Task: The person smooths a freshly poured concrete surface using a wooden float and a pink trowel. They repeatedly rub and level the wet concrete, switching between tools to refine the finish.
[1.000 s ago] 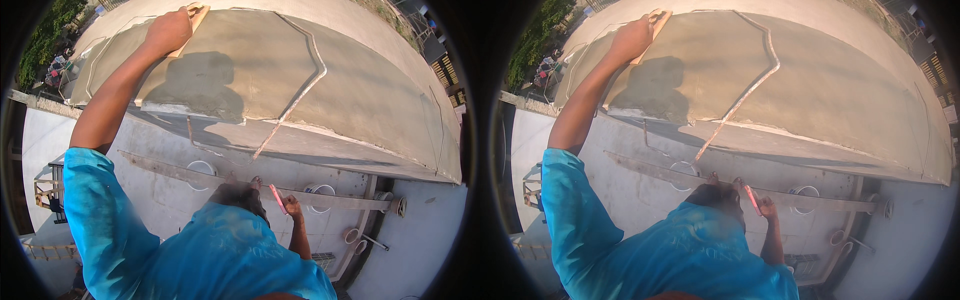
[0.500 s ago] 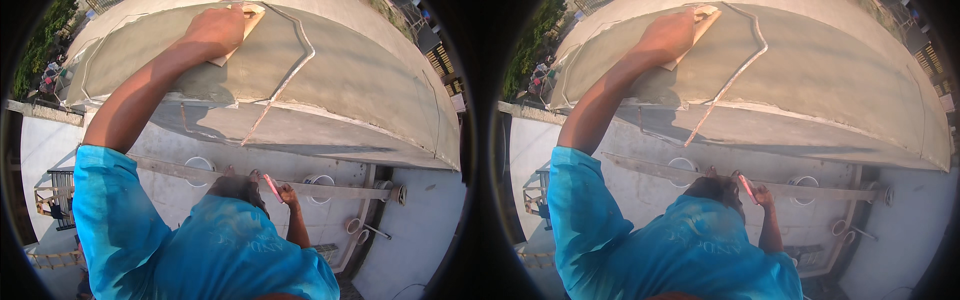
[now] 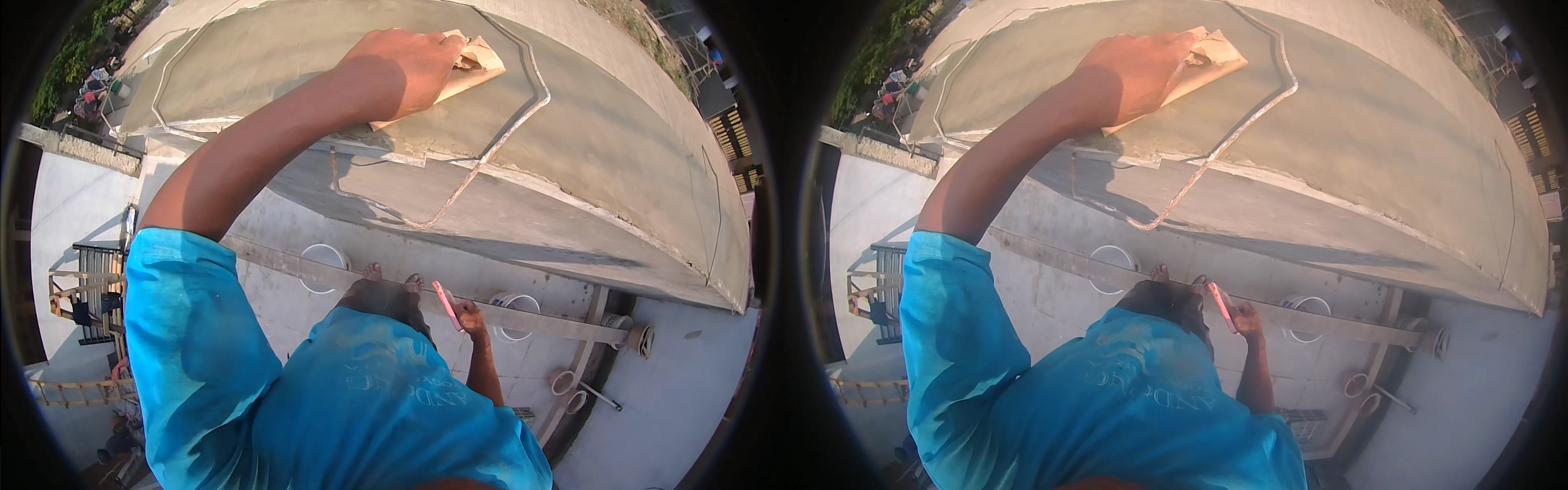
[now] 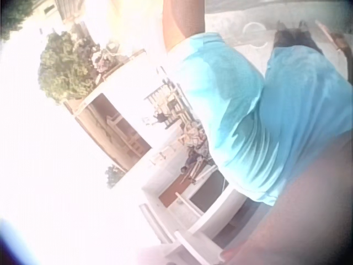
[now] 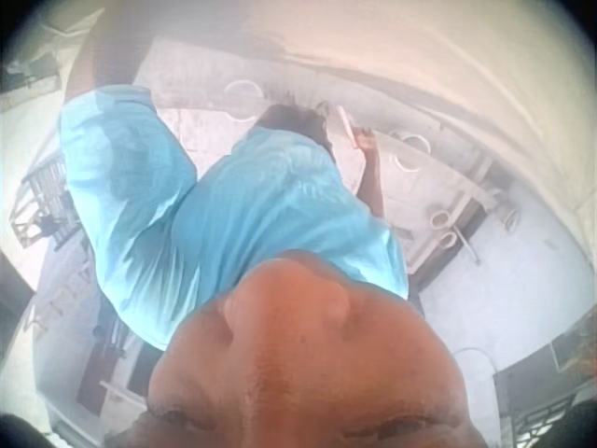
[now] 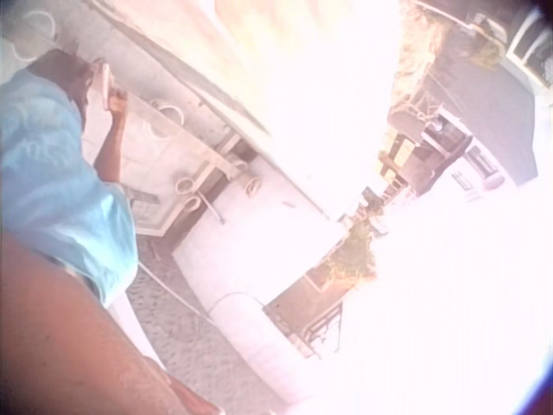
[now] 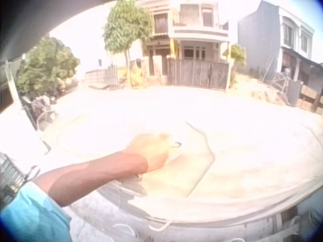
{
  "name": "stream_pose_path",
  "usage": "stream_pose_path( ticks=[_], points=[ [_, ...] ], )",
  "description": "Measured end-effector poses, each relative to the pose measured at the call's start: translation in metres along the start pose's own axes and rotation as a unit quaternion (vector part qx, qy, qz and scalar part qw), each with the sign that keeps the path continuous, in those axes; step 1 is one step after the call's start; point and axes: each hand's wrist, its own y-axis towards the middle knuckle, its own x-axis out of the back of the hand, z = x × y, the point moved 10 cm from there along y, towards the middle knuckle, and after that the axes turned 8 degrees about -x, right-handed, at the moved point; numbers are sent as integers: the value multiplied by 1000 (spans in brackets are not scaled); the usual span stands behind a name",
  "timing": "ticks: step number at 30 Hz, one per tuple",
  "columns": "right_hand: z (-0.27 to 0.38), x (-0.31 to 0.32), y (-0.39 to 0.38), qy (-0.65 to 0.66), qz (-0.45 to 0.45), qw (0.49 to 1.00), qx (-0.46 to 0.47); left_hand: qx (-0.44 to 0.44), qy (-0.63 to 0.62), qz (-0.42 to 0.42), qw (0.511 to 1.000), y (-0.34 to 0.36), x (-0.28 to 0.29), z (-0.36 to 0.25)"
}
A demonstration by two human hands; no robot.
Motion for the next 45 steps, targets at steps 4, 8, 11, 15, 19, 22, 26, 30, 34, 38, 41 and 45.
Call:
stream_pose_path(
  ticks=[4,8,11,15,19,22,26,30,34,38,41,45],
  points=[
    [3,13,-14,63,-15,997,-35,-42,-13,-110,993,-62,0,50],
    [23,10,-21,42,21,998,-52,144,74,-23,987,-63,-11,205],
    [39,13,-20,-68,-9,989,134,105,36,-22,994,-5,-16,161],
    [51,11,-27,-22,-28,980,195,-69,-21,-73,995,-6,1,26],
    [19,-8,-34,14,-5,999,50,32,16,-54,998,-60,-9,135],
    [2,-5,-37,4,0,999,-36,125,24,-93,988,-57,-4,215],
    [10,-8,-31,-32,-21,999,18,44,-3,-17,999,23,-12,137],
    [35,3,-45,30,-48,998,10,-116,-40,-163,979,12,-1,48],
    [26,3,-47,113,-53,988,-93,117,19,-16,993,31,-16,159],
    [23,-9,-34,62,-22,997,-29,27,34,-21,999,53,-25,125],
    [32,-22,-48,12,-24,1000,14,-104,-40,-37,993,5,-5,-6],
    [27,-23,-67,45,-40,997,-45,37,11,-78,996,-53,3,100]
  ],
)
